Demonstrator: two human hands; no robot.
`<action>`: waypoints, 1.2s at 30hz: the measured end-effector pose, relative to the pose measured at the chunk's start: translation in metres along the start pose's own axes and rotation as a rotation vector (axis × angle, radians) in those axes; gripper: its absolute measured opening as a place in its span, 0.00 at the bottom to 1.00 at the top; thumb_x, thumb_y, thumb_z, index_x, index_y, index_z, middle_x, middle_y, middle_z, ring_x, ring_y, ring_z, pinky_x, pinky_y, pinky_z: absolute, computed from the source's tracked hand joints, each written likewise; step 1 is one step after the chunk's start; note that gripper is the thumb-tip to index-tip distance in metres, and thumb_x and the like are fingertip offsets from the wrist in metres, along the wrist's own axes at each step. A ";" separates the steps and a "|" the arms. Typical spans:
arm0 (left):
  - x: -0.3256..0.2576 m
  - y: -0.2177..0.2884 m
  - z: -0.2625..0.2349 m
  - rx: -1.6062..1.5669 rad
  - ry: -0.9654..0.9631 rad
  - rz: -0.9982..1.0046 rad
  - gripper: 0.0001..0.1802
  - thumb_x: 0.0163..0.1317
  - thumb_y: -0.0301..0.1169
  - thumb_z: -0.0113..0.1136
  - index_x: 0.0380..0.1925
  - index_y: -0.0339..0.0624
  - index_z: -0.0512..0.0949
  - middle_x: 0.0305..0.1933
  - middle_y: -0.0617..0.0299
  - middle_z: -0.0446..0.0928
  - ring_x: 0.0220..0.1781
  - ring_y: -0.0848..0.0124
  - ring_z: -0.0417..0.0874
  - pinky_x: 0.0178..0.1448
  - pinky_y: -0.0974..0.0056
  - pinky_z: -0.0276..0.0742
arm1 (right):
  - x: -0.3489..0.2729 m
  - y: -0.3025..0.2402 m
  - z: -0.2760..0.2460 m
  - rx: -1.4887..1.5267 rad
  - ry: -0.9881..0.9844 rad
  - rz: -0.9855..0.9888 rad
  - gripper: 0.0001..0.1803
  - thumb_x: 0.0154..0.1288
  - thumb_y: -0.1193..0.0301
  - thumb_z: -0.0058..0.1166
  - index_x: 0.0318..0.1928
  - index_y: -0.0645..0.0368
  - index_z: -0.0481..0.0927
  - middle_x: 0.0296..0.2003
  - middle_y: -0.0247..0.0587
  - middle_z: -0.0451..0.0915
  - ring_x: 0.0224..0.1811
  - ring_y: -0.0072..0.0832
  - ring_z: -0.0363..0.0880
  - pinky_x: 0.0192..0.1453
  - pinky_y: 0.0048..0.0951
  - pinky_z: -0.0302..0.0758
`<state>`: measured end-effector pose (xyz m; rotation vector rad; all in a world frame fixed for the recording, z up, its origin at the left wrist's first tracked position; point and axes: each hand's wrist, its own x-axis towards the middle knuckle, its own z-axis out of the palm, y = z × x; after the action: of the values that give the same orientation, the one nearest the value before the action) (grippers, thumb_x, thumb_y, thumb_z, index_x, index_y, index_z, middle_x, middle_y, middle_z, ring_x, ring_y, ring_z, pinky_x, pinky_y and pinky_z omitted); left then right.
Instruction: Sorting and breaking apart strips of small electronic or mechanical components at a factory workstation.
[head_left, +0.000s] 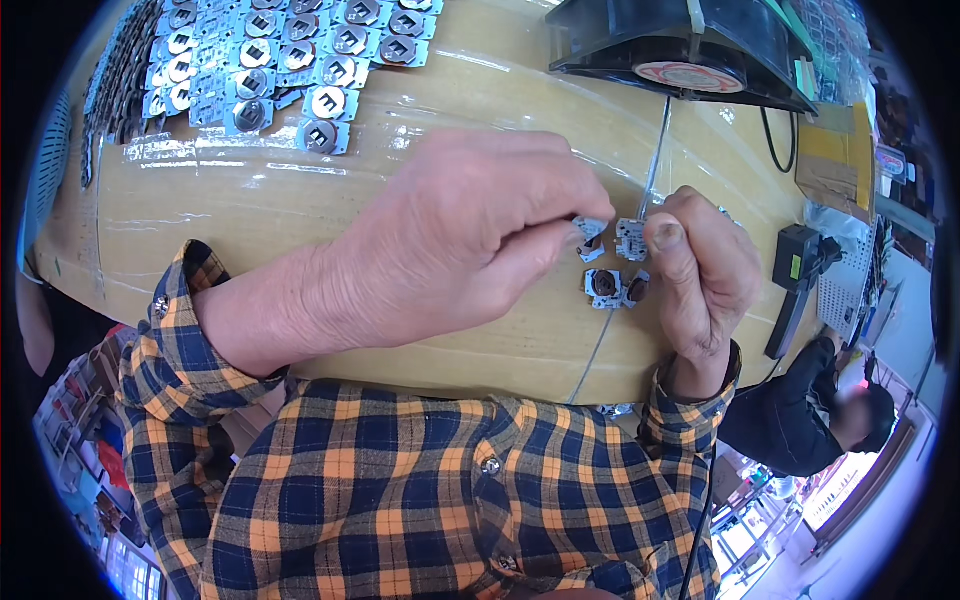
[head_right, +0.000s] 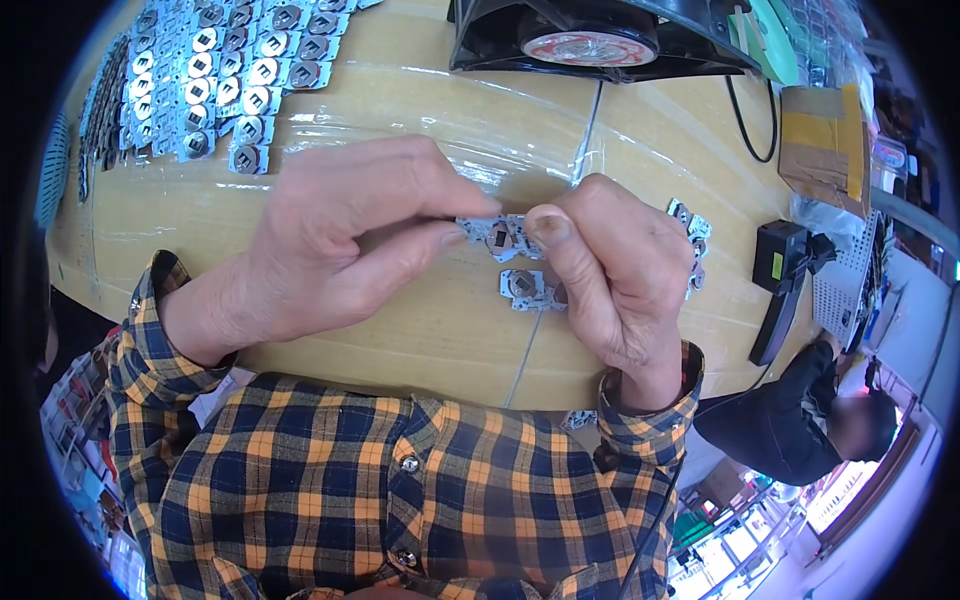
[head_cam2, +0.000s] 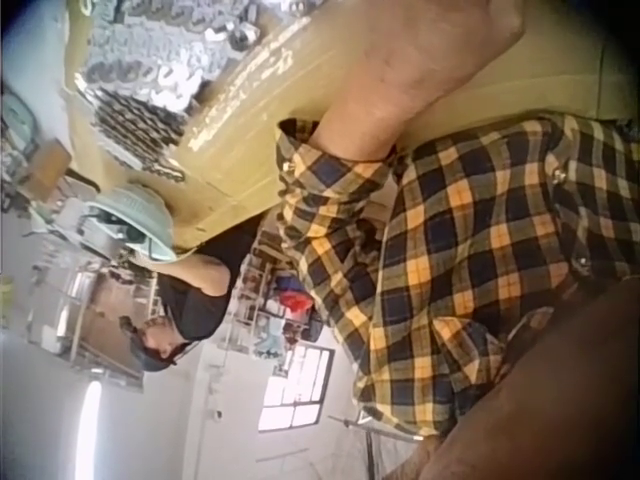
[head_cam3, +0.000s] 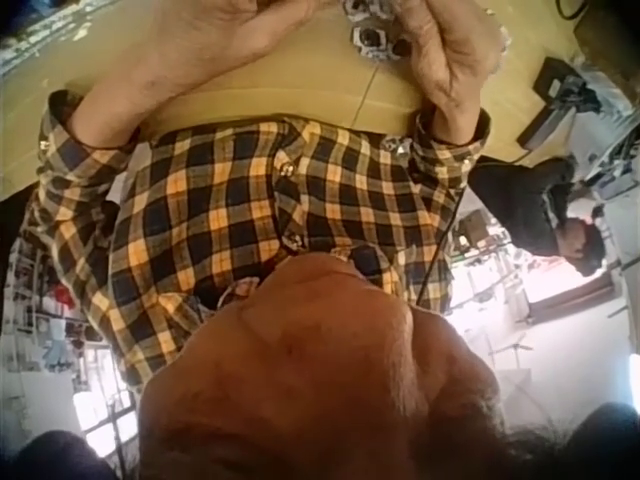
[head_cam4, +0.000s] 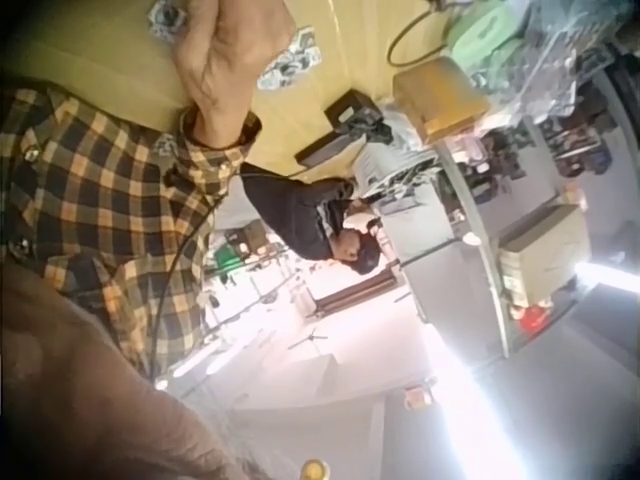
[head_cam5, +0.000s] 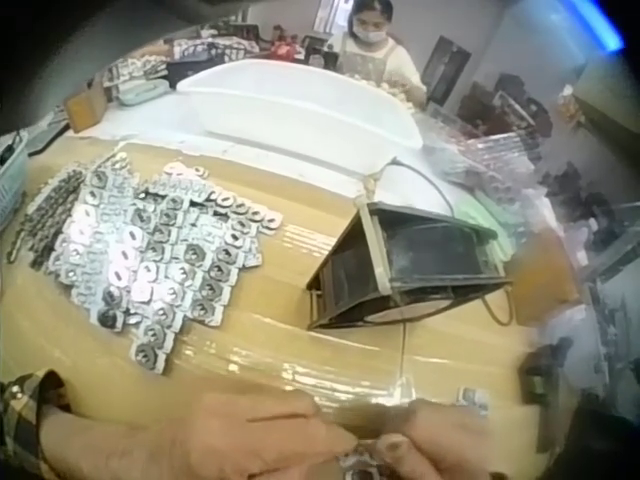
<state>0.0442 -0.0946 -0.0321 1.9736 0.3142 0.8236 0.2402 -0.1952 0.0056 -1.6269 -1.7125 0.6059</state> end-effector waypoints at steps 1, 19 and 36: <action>-0.001 0.001 0.002 -0.001 0.001 -0.002 0.11 0.53 0.16 0.63 0.38 0.34 0.81 0.31 0.58 0.80 0.31 0.70 0.82 0.32 0.70 0.75 | 0.000 -0.001 -0.002 0.055 0.001 0.018 0.11 0.67 0.73 0.53 0.28 0.67 0.77 0.19 0.38 0.70 0.19 0.25 0.68 0.24 0.27 0.61; 0.001 0.014 -0.001 -0.648 -0.014 -0.455 0.11 0.61 0.19 0.63 0.44 0.29 0.80 0.36 0.57 0.83 0.35 0.78 0.83 0.35 0.74 0.81 | -0.001 -0.001 0.005 0.366 -0.019 0.143 0.08 0.61 0.76 0.63 0.27 0.67 0.81 0.18 0.34 0.74 0.19 0.18 0.69 0.23 0.22 0.62; 0.000 0.011 -0.001 -0.580 -0.034 -0.263 0.08 0.65 0.20 0.59 0.43 0.30 0.80 0.33 0.55 0.82 0.32 0.75 0.85 0.33 0.75 0.82 | -0.006 -0.004 0.012 0.752 -0.120 0.294 0.21 0.74 0.61 0.50 0.26 0.64 0.71 0.13 0.30 0.66 0.11 0.13 0.58 0.14 0.17 0.52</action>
<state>0.0427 -0.0997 -0.0228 1.3691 0.2704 0.6216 0.2286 -0.1997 -0.0001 -1.2964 -1.1021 1.3238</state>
